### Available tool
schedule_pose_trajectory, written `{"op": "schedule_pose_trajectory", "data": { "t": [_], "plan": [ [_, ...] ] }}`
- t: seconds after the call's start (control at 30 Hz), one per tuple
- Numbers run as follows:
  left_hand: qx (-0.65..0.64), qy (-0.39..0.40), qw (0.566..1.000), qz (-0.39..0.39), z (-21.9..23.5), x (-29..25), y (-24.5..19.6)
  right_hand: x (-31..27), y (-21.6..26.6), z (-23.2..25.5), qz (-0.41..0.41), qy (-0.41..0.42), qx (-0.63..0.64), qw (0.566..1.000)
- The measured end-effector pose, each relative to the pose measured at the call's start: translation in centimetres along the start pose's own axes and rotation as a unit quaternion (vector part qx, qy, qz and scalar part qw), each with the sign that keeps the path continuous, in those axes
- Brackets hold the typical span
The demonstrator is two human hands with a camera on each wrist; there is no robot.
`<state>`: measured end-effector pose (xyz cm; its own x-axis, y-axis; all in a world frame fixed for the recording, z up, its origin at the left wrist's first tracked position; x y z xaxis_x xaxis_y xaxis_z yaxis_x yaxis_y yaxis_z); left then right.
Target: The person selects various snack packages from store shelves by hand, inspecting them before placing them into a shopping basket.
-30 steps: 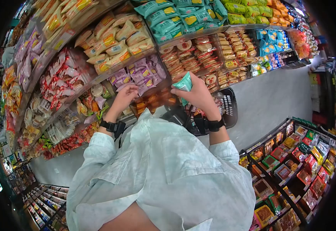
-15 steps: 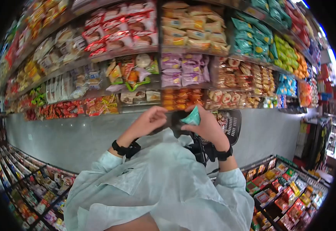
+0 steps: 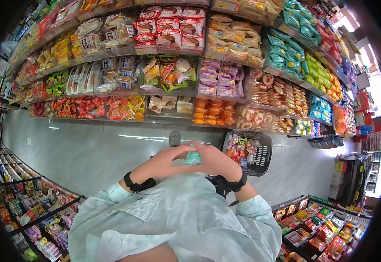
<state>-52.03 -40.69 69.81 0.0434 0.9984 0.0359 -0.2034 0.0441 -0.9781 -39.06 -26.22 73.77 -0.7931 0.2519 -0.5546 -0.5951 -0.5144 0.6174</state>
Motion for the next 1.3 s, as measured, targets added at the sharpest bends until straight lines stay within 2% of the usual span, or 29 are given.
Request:
{"op": "schedule_pose_trajectory", "data": {
  "t": [0.1, 0.13, 0.3, 0.37, 0.4, 0.5, 0.6, 0.7, 0.8, 0.9, 1.03, 1.13, 1.3],
  "plan": [
    [-0.008, -0.021, 0.999, 0.033, -1.8, -3.3, -1.5, -1.5, -0.4, -3.3, 0.067, 0.001, 0.057, 0.996],
    [0.002, -0.025, 0.999, 0.045, -2.7, -4.7, -1.5, -2.0, -0.7, -4.6, 0.116, -0.009, 0.053, 0.992],
    [0.085, -0.059, 0.993, 0.049, -6.8, -11.1, -1.8, -6.0, -0.2, -10.8, 0.121, 0.026, 0.107, 0.986],
    [0.076, -0.088, 0.992, 0.057, -7.0, -13.1, -2.3, -6.8, 0.5, -12.3, 0.145, 0.039, 0.107, 0.983],
    [0.059, -0.103, 0.99, 0.073, -7.4, -14.5, -1.5, -7.5, 1.0, -12.5, 0.129, 0.058, 0.103, 0.985],
    [0.044, -0.16, 0.979, 0.121, -7.6, -17.4, -0.4, -8.1, 0.7, -14.7, 0.139, 0.019, 0.121, 0.983],
    [0.052, -0.204, 0.968, 0.136, -6.4, -19.0, 0.0, -9.1, 2.3, -15.0, 0.096, 0.009, 0.116, 0.988],
    [-0.005, -0.205, 0.968, 0.145, -4.7, -20.6, -0.7, -8.9, 3.8, -15.3, 0.07, -0.016, 0.167, 0.983],
    [-0.021, -0.2, 0.974, 0.101, -3.6, -23.4, -0.4, -8.0, 5.8, -16.4, 0.014, -0.013, 0.191, 0.981],
    [0.023, -0.18, 0.98, 0.076, -2.3, -27.0, -0.1, -7.2, 8.4, -17.7, 0.088, -0.054, 0.173, 0.979],
    [-0.034, -0.169, 0.981, 0.088, -1.3, -30.8, 1.9, -7.0, 11.0, -19.8, 0.034, -0.037, 0.138, 0.989],
    [-0.066, -0.155, 0.983, 0.066, -0.6, -31.0, 2.3, -8.1, 12.3, -20.4, -0.012, -0.041, 0.131, 0.99],
    [-0.06, -0.102, 0.992, 0.037, -0.2, -27.6, 1.2, -9.7, 9.6, -20.5, -0.042, -0.071, 0.208, 0.975]
  ]
}}
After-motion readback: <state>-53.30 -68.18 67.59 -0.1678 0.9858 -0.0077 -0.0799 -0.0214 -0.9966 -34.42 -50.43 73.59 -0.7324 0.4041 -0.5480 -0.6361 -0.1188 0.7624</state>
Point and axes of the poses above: each hand's wrist, its own x-axis towards the middle knuckle, its own z-axis out of the back of the hand, y = z × x, the point moved 3 cm from there along x, towards the middle knuckle, and after that the axes turned 13 degrees about -z, right-handed, at the moved point
